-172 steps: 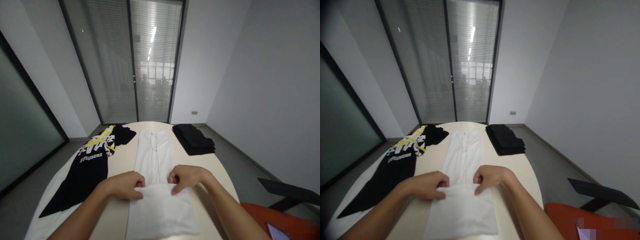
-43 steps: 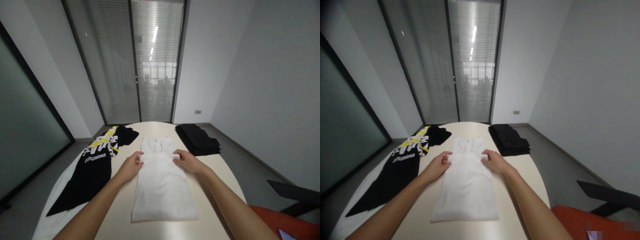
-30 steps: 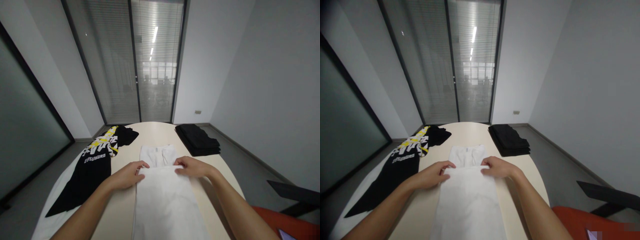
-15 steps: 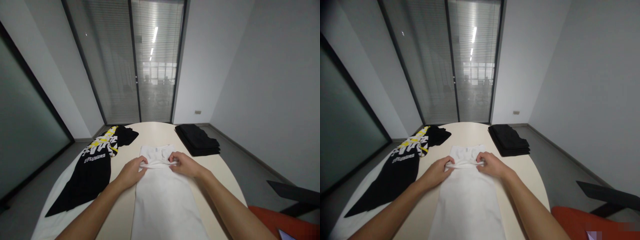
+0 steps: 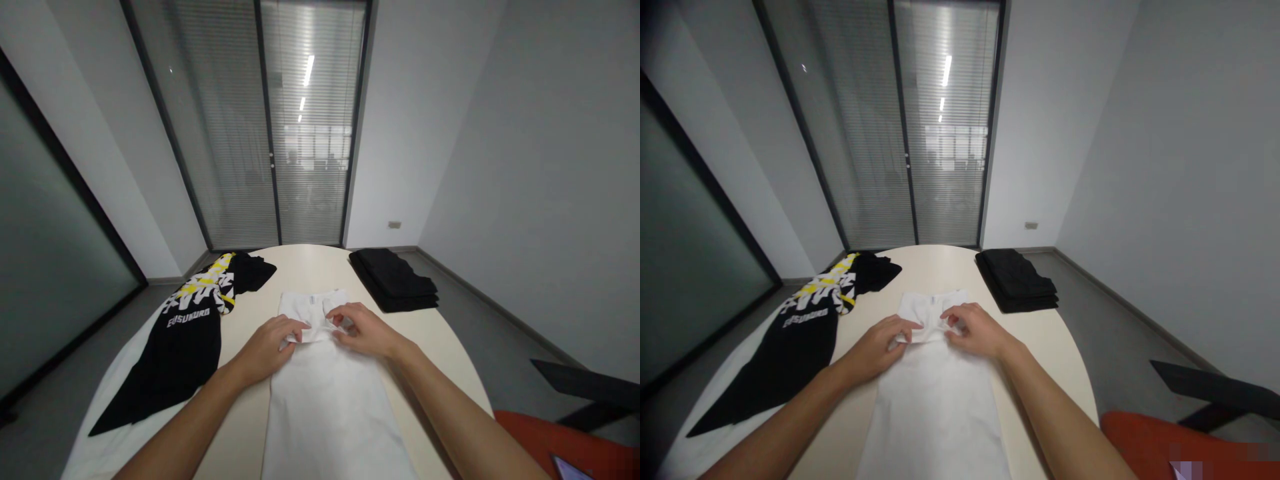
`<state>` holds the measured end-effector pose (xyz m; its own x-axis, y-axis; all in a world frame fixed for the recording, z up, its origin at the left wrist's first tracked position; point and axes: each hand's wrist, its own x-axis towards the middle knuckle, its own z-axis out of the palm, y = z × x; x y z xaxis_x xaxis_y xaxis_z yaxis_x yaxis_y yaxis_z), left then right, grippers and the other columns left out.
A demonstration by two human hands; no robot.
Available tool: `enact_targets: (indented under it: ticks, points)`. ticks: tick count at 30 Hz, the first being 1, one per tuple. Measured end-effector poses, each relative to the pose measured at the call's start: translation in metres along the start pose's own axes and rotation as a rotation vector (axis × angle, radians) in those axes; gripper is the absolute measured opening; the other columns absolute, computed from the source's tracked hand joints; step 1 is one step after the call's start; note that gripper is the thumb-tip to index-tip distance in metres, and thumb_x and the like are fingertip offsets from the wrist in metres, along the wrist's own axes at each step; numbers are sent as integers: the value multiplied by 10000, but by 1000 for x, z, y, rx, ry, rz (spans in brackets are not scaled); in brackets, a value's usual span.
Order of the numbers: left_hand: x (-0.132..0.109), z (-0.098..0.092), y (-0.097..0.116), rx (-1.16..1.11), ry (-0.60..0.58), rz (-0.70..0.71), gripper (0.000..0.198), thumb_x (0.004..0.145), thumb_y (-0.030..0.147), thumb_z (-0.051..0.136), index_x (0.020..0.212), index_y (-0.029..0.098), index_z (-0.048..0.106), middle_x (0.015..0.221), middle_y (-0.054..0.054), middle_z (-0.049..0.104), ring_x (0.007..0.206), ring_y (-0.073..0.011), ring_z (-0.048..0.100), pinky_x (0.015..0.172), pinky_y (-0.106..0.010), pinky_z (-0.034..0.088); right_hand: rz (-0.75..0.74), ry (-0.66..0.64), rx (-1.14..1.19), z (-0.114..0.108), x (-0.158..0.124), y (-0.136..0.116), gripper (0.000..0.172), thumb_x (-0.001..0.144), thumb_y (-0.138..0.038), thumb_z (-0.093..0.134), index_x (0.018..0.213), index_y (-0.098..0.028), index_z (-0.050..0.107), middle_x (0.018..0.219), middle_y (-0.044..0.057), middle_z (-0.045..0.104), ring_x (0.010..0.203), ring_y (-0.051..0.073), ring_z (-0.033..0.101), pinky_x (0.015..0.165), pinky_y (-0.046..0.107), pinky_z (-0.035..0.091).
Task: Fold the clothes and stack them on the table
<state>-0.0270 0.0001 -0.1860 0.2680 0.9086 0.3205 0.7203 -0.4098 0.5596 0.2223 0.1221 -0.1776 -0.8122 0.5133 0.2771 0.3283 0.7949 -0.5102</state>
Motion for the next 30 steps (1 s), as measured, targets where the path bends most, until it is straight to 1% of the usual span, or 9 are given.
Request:
enact_targets:
  ticks: [4,7,9,12,16,20,24,27,30]
  points:
    - [-1,-3,6,-27,-6,129,290,785,9,491,935,227,612,1184,-20,700,1111,-196,588,997,-343,425,-82,14,-40,0,1,-8,435,823,-354,694,1229,-207,640,1082,86,701,1035,243,616,968,398,426]
    - [-1,-4,12,-38,-34,154,330,806,18,499,1020,228,637,1150,-28,707,1104,-191,599,1002,-336,429,-187,-11,-42,2,2,-18,495,853,-263,633,1344,-222,577,1282,102,645,1187,266,552,1030,431,389]
    - [-1,-4,14,-25,-55,143,337,818,34,514,1056,232,647,1121,-28,713,1087,-190,612,997,-331,433,-219,-22,-25,5,3,-25,505,891,-179,540,1392,-238,540,1320,89,631,1215,253,538,1051,439,375]
    - [-2,-5,15,2,-70,127,335,827,56,528,1074,241,659,1112,-26,719,1077,-194,626,985,-329,437,-206,2,-3,12,4,-30,501,927,-125,450,1404,-258,532,1256,77,665,1163,230,567,1034,429,387]
    - [-2,-6,16,4,-80,135,336,820,58,530,1060,245,671,1097,-16,727,1063,-190,639,981,-322,438,-187,2,2,18,6,-29,463,923,-151,505,1371,-255,551,1133,73,690,1092,231,581,988,412,413]
    - [-3,-4,15,-9,-88,145,378,785,27,501,1043,247,669,1092,-3,729,1068,-175,643,999,-310,437,-178,26,37,19,5,-28,273,893,-174,576,1149,-234,648,1100,68,669,1073,225,570,961,381,431]
    - [-5,-2,14,-69,-79,144,447,729,1,470,1051,244,662,1166,4,712,1133,-169,627,1032,-302,430,-160,54,170,21,5,-24,104,901,-219,601,1001,-218,629,1092,53,678,1042,198,590,950,344,436]
    - [-3,-3,14,-117,-23,80,412,761,23,472,1054,236,666,1121,-1,720,1073,-166,648,977,-281,458,-48,81,257,22,6,-18,103,928,-293,591,980,-210,625,988,40,680,927,178,606,844,301,460]
    - [2,-4,13,-152,126,-72,280,842,110,501,1029,220,678,1042,-22,723,983,-181,660,901,-284,482,60,148,369,23,7,-13,223,957,-392,558,1063,-205,616,988,45,669,900,171,612,725,259,458]
